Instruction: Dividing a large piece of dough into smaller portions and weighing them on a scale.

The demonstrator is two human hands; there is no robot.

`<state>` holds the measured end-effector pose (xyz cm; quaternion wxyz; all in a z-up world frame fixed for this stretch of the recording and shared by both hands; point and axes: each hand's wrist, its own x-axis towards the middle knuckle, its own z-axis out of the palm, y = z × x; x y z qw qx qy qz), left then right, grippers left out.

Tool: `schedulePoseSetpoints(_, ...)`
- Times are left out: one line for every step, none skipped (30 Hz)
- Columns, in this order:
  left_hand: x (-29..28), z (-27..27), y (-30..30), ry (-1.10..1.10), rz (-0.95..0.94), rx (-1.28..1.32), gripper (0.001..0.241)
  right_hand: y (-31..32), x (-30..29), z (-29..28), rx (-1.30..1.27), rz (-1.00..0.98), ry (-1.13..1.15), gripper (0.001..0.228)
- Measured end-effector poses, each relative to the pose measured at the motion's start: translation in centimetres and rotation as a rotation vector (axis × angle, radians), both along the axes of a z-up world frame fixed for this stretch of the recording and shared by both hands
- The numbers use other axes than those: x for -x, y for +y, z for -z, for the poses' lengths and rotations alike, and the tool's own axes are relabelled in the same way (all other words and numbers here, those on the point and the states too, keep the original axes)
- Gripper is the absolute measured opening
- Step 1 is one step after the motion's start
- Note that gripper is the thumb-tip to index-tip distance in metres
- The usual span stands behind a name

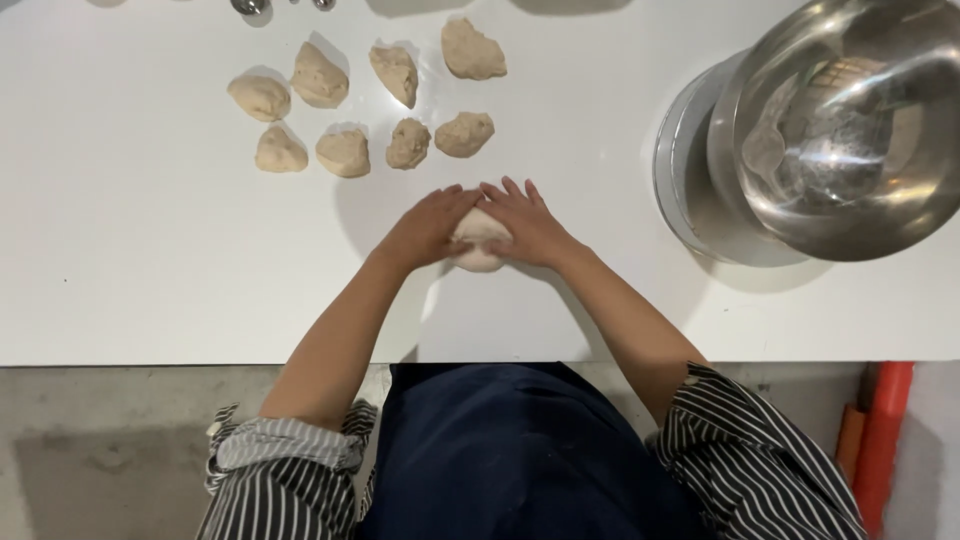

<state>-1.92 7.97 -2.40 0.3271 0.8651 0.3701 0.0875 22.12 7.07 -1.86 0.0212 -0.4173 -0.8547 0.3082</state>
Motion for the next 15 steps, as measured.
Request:
schedulePoseSetpoints(-0.1, -0.1, -0.1, 0.001, 0.008, 0.001, 0.095, -0.4, -0.1, 0.4, 0.001, 0.008, 0.001, 0.094)
schedulePoseSetpoints(-0.2, -0.2, -0.2, -0.012, -0.081, 0.018, 0.084, -0.8, -0.2, 0.8, -0.015, 0.117, 0.061, 0.082)
schedulePoseSetpoints(-0.3, -0.4, -0.5, -0.025, -0.173, 0.040, 0.074, -1.4, -0.3, 1.2, -0.027, 0.224, 0.118, 0.072)
schedulePoseSetpoints(-0.2, -0.2, -1.2, -0.025, -0.167, 0.046, 0.074, -2.6, -0.3, 1.4, -0.021, 0.231, 0.117, 0.072)
schedulePoseSetpoints(-0.2, -0.1, -2.3, -0.024, -0.175, -0.064, 0.073, -3.9, -0.3, 1.5, -0.076, 0.257, 0.117, 0.066)
schedulePoseSetpoints(-0.1, -0.1, -3.3, -0.024, -0.182, -0.173, 0.072, -5.3, -0.3, 1.5, -0.130, 0.285, 0.118, 0.062)
schedulePoseSetpoints(0.3, 0.2, -3.6, -0.026, -0.182, -0.187, 0.072, -5.5, -0.5, 1.7, -0.144, 0.284, 0.119, 0.062)
schedulePoseSetpoints(0.7, 0.5, -3.8, -0.049, -0.123, -0.321, 0.072, -5.7, -0.7, 1.9, -0.246, 0.202, 0.031, 0.068)
schedulePoseSetpoints(1.2, 0.7, -4.9, -0.069, -0.062, -0.438, 0.072, -6.9, -0.7, 2.0, -0.329, 0.121, -0.057, 0.074)
schedulePoseSetpoints(1.4, -0.9, -5.2, -0.068, -0.061, -0.435, 0.072, -7.0, -0.6, -0.1, -0.326, 0.122, -0.055, 0.074)
schedulePoseSetpoints(1.6, -2.5, -5.7, -0.003, -0.009, -0.273, 0.076, -7.5, -0.6, -2.2, -0.206, 0.107, 0.027, 0.071)
schedulePoseSetpoints(1.7, -4.0, -6.0, 0.062, 0.042, -0.112, 0.080, -7.9, -0.5, -4.3, -0.087, 0.093, 0.109, 0.071)
schedulePoseSetpoints(1.8, -4.6, -6.4, 0.059, 0.049, -0.116, 0.080, -8.7, -1.0, -4.2, -0.091, 0.099, 0.106, 0.071)
schedulePoseSetpoints(2.0, -5.2, -6.8, 0.042, 0.094, -0.041, 0.083, -9.4, -1.5, -4.0, -0.086, 0.054, 0.157, 0.075)
schedulePoseSetpoints(2.2, -5.8, -7.5, 0.026, 0.135, 0.036, 0.089, -10.4, -1.9, -3.9, -0.078, 0.005, 0.207, 0.079)
